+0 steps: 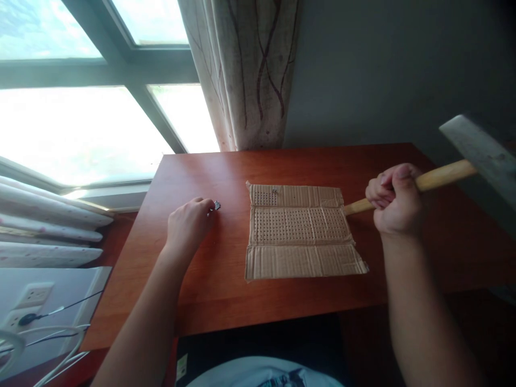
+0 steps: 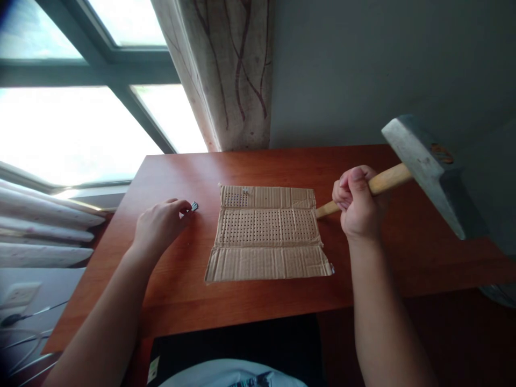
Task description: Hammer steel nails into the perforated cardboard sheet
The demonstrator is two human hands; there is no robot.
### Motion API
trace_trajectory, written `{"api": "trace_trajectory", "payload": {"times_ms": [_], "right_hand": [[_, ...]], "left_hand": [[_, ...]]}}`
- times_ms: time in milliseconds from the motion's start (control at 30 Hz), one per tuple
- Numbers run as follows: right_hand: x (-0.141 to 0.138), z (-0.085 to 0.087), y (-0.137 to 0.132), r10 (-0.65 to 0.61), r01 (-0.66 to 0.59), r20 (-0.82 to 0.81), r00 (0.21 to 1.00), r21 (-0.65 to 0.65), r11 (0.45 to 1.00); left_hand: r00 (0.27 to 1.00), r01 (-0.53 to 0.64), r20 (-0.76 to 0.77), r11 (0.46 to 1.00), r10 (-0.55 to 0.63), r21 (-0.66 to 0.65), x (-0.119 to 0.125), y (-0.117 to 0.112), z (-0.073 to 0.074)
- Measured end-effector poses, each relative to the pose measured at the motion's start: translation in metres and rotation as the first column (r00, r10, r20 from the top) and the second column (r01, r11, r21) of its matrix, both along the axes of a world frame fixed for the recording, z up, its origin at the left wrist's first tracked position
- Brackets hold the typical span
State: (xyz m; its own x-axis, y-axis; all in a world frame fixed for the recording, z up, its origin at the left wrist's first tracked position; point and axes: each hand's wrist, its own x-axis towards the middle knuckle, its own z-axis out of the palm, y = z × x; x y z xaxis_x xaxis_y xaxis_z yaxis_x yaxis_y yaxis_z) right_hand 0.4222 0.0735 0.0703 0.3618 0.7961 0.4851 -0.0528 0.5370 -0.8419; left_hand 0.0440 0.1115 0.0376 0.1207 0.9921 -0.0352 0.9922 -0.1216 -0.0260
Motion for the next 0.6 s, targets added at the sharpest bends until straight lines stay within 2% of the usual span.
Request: {"api": "trace_trajectory", "payload": {"times_ms": [200,433,600], "right_hand": [[-0.0029,0.002,-0.0011,-0.021,0.021,-0.01,1.0,0.004,1.0],[-0.0031,0.0031,-0.0013,-0.04,0.04,-0.027,0.999,-0.013,0.999],[-0.0012,0.0021,-0.0015,-0.032,0.032,-0.014,0.999,-0.001,0.999]], "left_hand": [[1.0,-0.018,-0.019,1.0,0.017,-0.026,0.0027,-0.0028,0.002],[0.999,0.032,-0.021,0.998,-0.033,-0.045,0.0019,-0.0041,-0.0014],[0.987,0.119,0.122,0.988,-0.107,-0.094,0.0012,-0.0064,-0.0043]]}}
